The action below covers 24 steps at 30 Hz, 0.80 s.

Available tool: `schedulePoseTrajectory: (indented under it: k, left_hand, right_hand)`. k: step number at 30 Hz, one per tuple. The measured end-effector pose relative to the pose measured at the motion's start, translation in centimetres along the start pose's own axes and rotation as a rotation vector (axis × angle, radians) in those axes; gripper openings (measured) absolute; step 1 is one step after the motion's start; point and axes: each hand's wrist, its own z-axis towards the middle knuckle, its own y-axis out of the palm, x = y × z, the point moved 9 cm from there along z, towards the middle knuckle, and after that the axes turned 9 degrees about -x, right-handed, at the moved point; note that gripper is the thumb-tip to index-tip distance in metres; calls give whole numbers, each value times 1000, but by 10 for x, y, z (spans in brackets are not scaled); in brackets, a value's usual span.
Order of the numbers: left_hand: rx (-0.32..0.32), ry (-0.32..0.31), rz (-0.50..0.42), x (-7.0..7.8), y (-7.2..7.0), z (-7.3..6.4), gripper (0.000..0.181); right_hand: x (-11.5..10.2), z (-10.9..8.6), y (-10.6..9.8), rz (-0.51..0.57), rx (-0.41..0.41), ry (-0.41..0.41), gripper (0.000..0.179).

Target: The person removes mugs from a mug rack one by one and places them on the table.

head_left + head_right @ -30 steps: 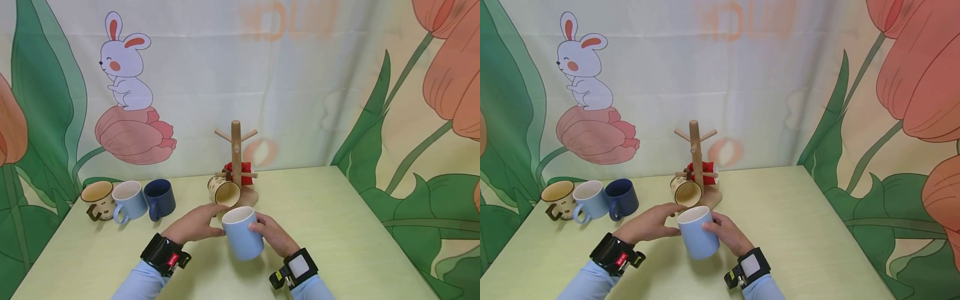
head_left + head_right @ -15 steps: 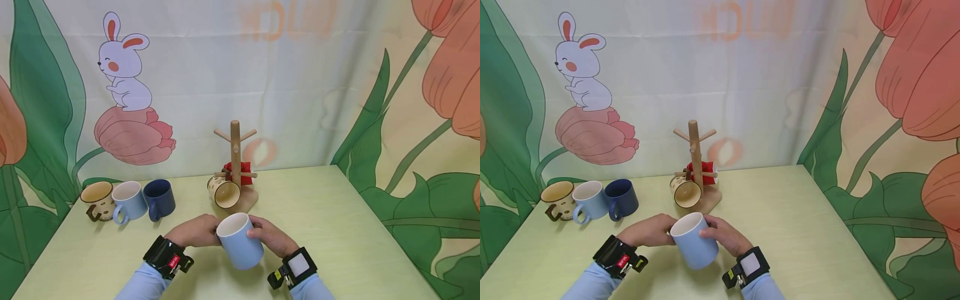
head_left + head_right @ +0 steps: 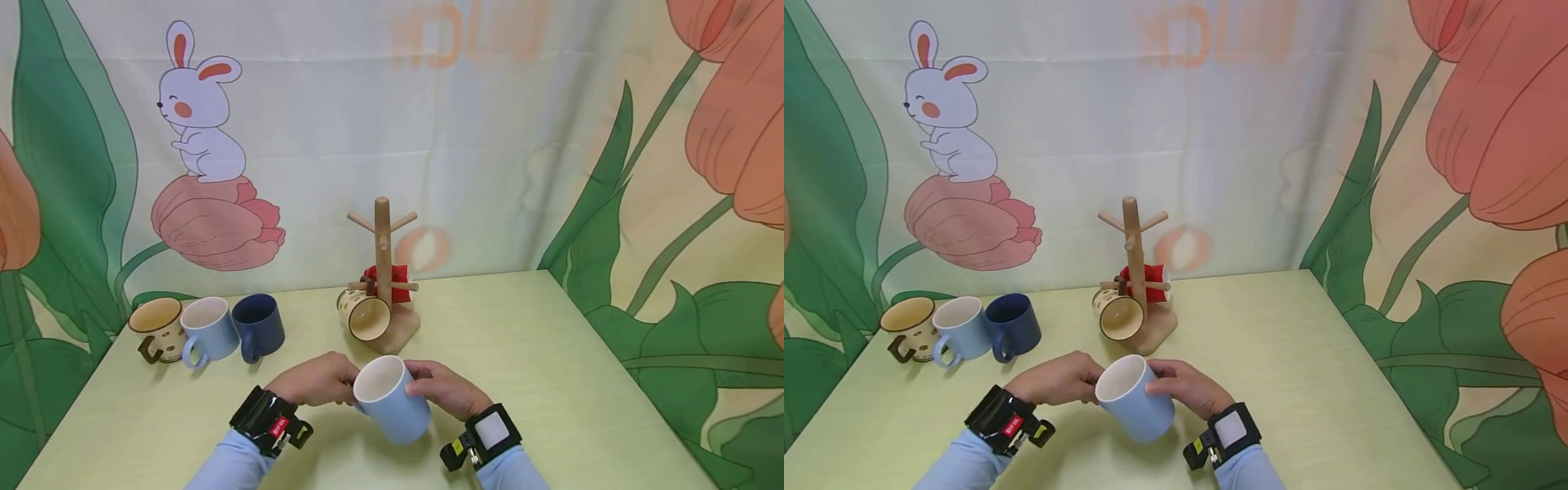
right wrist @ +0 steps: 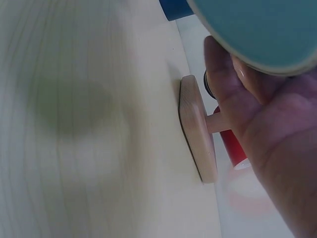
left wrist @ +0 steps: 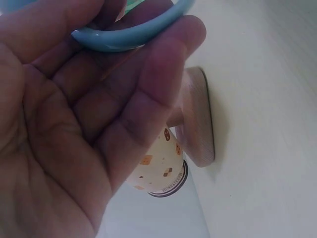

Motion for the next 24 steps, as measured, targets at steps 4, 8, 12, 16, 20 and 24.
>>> schedulePoseTrajectory:
  k: [4,8,12,16,20,24]
  left_hand:
    - [-4,15,-25,-2,1,-2,13]
    - [8,6,-38,-5,-1,-6,10]
    - [37,-17,-30,-8,-5,-10,9]
    - [74,-27,-3,-8,-9,-13,7]
    - [112,-48,29,-9,-14,-20,9]
    - [147,-120,44,-17,-20,-28,10]
  right_hand:
    - [-1,-1,-1,-16,-4,2,72]
    - [-2,-4,-11,-67,71,-1,66]
    - [-4,-7,-25,-149,194,3,56]
    - [-7,-13,-44,-310,410,28,55]
    - [-13,-25,-57,-628,631,153,64]
    - [-18,-32,-58,-919,706,301,66]
